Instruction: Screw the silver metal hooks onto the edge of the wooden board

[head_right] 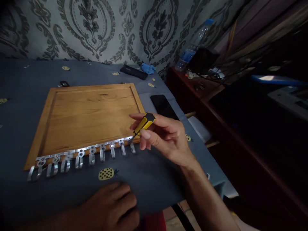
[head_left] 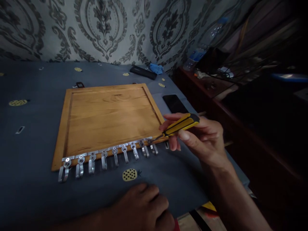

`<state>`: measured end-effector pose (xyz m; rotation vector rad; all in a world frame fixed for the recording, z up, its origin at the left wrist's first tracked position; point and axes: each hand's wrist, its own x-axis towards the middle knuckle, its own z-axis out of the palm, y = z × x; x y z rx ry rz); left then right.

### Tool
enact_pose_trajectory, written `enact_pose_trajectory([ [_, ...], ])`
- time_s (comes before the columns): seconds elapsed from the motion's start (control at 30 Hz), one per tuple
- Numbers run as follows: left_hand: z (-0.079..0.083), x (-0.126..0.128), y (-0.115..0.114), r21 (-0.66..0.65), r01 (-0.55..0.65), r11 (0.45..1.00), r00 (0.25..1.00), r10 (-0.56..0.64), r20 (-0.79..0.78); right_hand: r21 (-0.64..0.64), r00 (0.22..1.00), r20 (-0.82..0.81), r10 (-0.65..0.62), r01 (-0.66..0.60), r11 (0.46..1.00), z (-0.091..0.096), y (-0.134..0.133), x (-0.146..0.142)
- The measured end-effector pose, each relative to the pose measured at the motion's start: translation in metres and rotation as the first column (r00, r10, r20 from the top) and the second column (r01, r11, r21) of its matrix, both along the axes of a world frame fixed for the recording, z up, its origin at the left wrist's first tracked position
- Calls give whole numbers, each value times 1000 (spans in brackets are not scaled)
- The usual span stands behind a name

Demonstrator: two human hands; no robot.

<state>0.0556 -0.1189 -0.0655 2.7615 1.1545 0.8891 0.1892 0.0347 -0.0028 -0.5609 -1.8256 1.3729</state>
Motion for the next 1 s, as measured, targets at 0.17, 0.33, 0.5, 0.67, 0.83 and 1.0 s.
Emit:
enact_pose_trajectory([
  [0.17, 0, 0, 0, -14, 17, 1000, 999, -17, -29, 108, 998, -46, -44, 49, 993, -2, 0, -3],
  [0.33, -3, 0, -2, -12, 24, 1000, 998, -24, -51, 145, 989, -101, -104, 118, 982, -7, -4, -9],
  [0.5, 0, -1, -1, -31, 36, 999, 997, -38, -61, 134, 946, -205, -252, 282, 950, -7, -5, -9],
  [0.67, 0, -1, 0, -30, 25, 999, 998, -27, -51, 135, 921, -240, -306, 344, 929, -9, 0, -7],
  [0.83, 1, -2, -1, -27, 31, 999, 998, -32, -60, 135, 940, -161, -301, 323, 937, -10, -2, -8],
  [1.0, 1, -2, -1, -25, 21, 999, 999, -22, -38, 128, 949, -150, -278, 298, 946, -9, -3, -10],
])
